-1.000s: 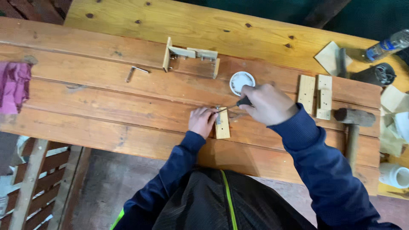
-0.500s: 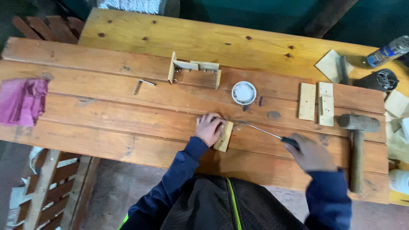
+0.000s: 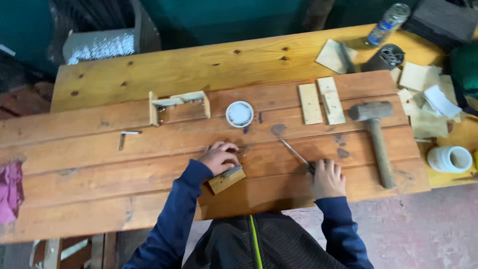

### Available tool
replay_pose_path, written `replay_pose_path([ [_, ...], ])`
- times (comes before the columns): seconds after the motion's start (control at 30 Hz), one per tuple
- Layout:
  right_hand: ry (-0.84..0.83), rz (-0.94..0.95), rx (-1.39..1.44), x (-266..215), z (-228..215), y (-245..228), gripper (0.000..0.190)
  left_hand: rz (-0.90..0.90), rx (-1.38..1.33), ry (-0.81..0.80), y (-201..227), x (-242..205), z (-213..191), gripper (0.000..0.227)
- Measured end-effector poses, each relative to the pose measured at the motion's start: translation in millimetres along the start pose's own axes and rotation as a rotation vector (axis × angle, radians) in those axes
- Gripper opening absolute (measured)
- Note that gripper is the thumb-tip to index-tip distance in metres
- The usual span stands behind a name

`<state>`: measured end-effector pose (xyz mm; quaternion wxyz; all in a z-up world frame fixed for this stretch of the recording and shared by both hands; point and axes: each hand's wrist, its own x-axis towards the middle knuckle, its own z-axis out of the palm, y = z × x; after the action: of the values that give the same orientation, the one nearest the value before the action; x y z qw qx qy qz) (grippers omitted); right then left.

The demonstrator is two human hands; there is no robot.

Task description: The person assembles small wooden blocks with metal brackets on a workbench. They place brackets onto the blocks, insert screws, and tighten them with a screwdriver. The person repeats this process for multiple blocks, stacking completed units on the table.

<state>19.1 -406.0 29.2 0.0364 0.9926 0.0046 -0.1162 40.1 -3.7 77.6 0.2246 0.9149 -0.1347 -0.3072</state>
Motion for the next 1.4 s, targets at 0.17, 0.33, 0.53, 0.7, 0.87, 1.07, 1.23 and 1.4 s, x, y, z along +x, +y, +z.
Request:
replay_pose_path([
  [0.17,0.112,-0.086,0.088,41.5,-27.8,-7.4,0.060,0.070,0.000,0.038,14.9,18.7,-18.8,0.033],
  [0.33,0.362,-0.138,0.223,131.0,-13.3,-27.1,0.064,0.156,0.004,0.044,86.7,71.9,-46.7,0.031],
  [0.53,0.514,-0.030,0.089,161.7,-15.0,-55.0,0.061,0.363,-0.021,0.176,73.7,173.8,-11.8,0.026],
  [0.7,0.525,-0.156,0.012,150.1,-18.4,-53.0,0.035,0.257,-0.110,0.264,69.3,149.2,-13.6,0.031],
  [0.87,0.423,-0.464,0.301,90.8,-33.4,-79.2,0.039,0.027,-0.367,0.601,23.2,82.9,-3.4,0.054],
  [1.07,0.207,-0.817,0.290,44.5,-79.6,-151.5,0.032,-0.285,-0.533,0.706,-73.9,21.6,61.4,0.047],
  [1.23,0.131,-0.984,0.447,58.5,-28.2,-186.0,0.039,-0.524,-0.566,0.737,-125.2,2.2,114.2,0.047],
  [1.4,0.245,-1.052,0.487,66.4,-2.4,-191.1,0.039,-0.492,-0.449,0.828,-89.8,-13.4,108.1,0.040],
])
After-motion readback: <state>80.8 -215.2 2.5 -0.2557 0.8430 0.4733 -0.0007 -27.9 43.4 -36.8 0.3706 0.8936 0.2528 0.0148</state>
